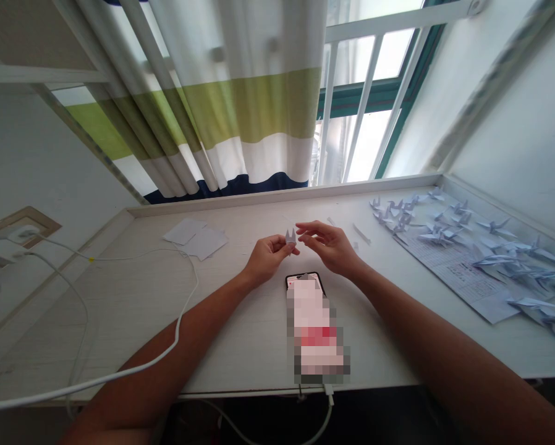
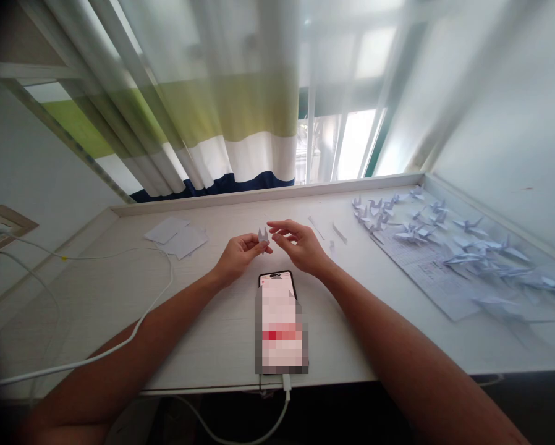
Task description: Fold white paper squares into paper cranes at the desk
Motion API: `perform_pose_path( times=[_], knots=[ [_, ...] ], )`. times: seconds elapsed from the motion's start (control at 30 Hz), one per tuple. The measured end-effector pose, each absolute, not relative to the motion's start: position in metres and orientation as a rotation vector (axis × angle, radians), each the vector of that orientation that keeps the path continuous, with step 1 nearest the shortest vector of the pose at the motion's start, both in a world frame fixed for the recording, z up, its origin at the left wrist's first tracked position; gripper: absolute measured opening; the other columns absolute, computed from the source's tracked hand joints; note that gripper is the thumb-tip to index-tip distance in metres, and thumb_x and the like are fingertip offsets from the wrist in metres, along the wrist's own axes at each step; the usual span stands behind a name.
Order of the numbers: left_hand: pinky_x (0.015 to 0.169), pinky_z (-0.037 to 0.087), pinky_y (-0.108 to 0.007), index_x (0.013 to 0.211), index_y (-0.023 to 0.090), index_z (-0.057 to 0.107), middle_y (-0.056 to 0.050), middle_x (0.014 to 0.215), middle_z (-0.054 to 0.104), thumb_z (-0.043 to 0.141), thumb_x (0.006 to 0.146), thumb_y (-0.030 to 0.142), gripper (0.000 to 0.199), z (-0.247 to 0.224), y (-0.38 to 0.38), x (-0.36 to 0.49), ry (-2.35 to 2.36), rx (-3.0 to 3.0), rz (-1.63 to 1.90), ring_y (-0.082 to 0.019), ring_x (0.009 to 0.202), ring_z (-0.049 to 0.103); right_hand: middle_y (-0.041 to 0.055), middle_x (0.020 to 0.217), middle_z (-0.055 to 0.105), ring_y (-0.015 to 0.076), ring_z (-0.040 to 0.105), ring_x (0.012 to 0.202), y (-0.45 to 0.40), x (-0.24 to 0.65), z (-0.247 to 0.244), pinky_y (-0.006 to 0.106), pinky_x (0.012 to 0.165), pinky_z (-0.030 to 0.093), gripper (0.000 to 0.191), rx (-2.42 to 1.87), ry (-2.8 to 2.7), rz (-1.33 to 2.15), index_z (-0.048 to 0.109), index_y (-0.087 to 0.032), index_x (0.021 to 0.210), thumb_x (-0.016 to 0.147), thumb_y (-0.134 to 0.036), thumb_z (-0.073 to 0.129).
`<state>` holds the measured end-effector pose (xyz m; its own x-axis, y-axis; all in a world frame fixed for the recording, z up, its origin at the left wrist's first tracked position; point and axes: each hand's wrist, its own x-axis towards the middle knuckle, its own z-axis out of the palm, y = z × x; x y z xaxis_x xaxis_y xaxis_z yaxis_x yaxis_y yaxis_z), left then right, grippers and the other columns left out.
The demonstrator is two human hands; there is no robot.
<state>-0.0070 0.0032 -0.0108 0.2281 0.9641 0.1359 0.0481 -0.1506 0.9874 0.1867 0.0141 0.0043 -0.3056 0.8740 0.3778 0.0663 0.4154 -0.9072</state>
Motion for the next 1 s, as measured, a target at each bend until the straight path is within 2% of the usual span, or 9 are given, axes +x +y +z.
perform_pose_path(
  times=[0.17,0.3,0.4,0.5,0.6,0.77,0.87,1.0],
  knots=[
    [0.084,0.051,-0.035,0.091,0.013,0.072,-0.011,0.084,0.078,0.075,0.082,0.046,0.034,-0.009,0.002,-0.008,0.96,1.462,1.072,-0.021,0.082,0.072,0.008,0.101,0.076,0.024,0.071,0.095,0.014,0.185,0.005,0.044,0.087,0.058,0.031,-0.866,-1.713,1.001,0.074,-0.022,0.109,0.087,-0.044,0.07],
    [0.082,0.053,-0.036,0.093,0.014,0.073,-0.011,0.084,0.079,0.074,0.083,0.046,0.033,-0.008,-0.002,-0.008,1.018,1.56,1.082,-0.024,0.082,0.074,0.0067,0.099,0.072,0.0233,0.068,0.093,0.01,0.184,0.011,0.042,0.082,0.059,0.029,-0.878,-1.756,0.799,0.073,-0.024,0.107,0.088,-0.046,0.069],
    [0.079,0.055,-0.035,0.091,0.016,0.075,-0.01,0.084,0.079,0.073,0.084,0.045,0.03,-0.006,-0.007,-0.005,1.121,1.652,1.153,-0.024,0.081,0.075,0.0071,0.096,0.07,0.0227,0.066,0.089,0.005,0.182,0.016,0.041,0.08,0.058,0.023,-0.877,-1.78,0.6,0.073,-0.023,0.095,0.09,-0.045,0.067],
    [0.076,0.055,-0.034,0.089,0.017,0.077,-0.009,0.085,0.079,0.073,0.084,0.045,0.029,-0.004,-0.01,-0.003,1.221,1.712,1.26,-0.024,0.08,0.074,0.0065,0.084,0.068,0.0213,0.064,0.078,0.003,0.179,0.017,0.039,0.072,0.056,0.025,-0.969,-1.736,0.544,0.067,-0.021,0.082,0.089,-0.046,0.068],
    [0.075,0.055,-0.034,0.084,0.018,0.077,-0.007,0.083,0.079,0.072,0.084,0.047,0.029,-0.003,-0.011,-0.002,1.249,1.725,1.329,-0.023,0.078,0.074,0.0062,0.084,0.072,0.0214,0.066,0.079,0.004,0.176,0.012,0.037,0.072,0.055,0.03,-1.015,-1.719,0.794,0.068,-0.02,0.087,0.086,-0.05,0.071],
    [0.062,0.052,-0.029,0.07,0.018,0.072,-0.005,0.068,0.075,0.075,0.081,0.05,0.034,-0.002,-0.012,-0.001,1.229,1.647,1.33,-0.019,0.063,0.07,0.0054,0.094,0.073,0.0203,0.068,0.089,0.009,0.175,0.004,0.04,0.086,0.056,0.038,-0.752,-1.604,1.331,0.07,-0.019,0.097,0.083,-0.054,0.072],
    [0.055,0.047,-0.027,0.067,0.018,0.067,-0.002,0.058,0.069,0.074,0.082,0.049,0.035,-0.001,-0.016,-0.001,1.233,1.71,1.295,-0.015,0.052,0.063,0.0029,0.088,0.071,0.0176,0.066,0.082,0.01,0.174,0.002,0.04,0.083,0.057,0.037,-0.68,-1.442,1.508,0.067,-0.02,0.09,0.081,-0.055,0.074],
    [0.062,0.05,-0.028,0.073,0.018,0.065,-0.002,0.066,0.069,0.072,0.085,0.044,0.03,0.002,-0.019,-0.003,1.097,1.838,1.359,-0.014,0.059,0.065,-0.0014,0.071,0.063,0.0128,0.06,0.067,0.01,0.175,0.002,0.034,0.077,0.054,0.035,-0.652,-1.374,1.613,0.064,-0.019,0.078,0.084,-0.052,0.074]
  ],
)
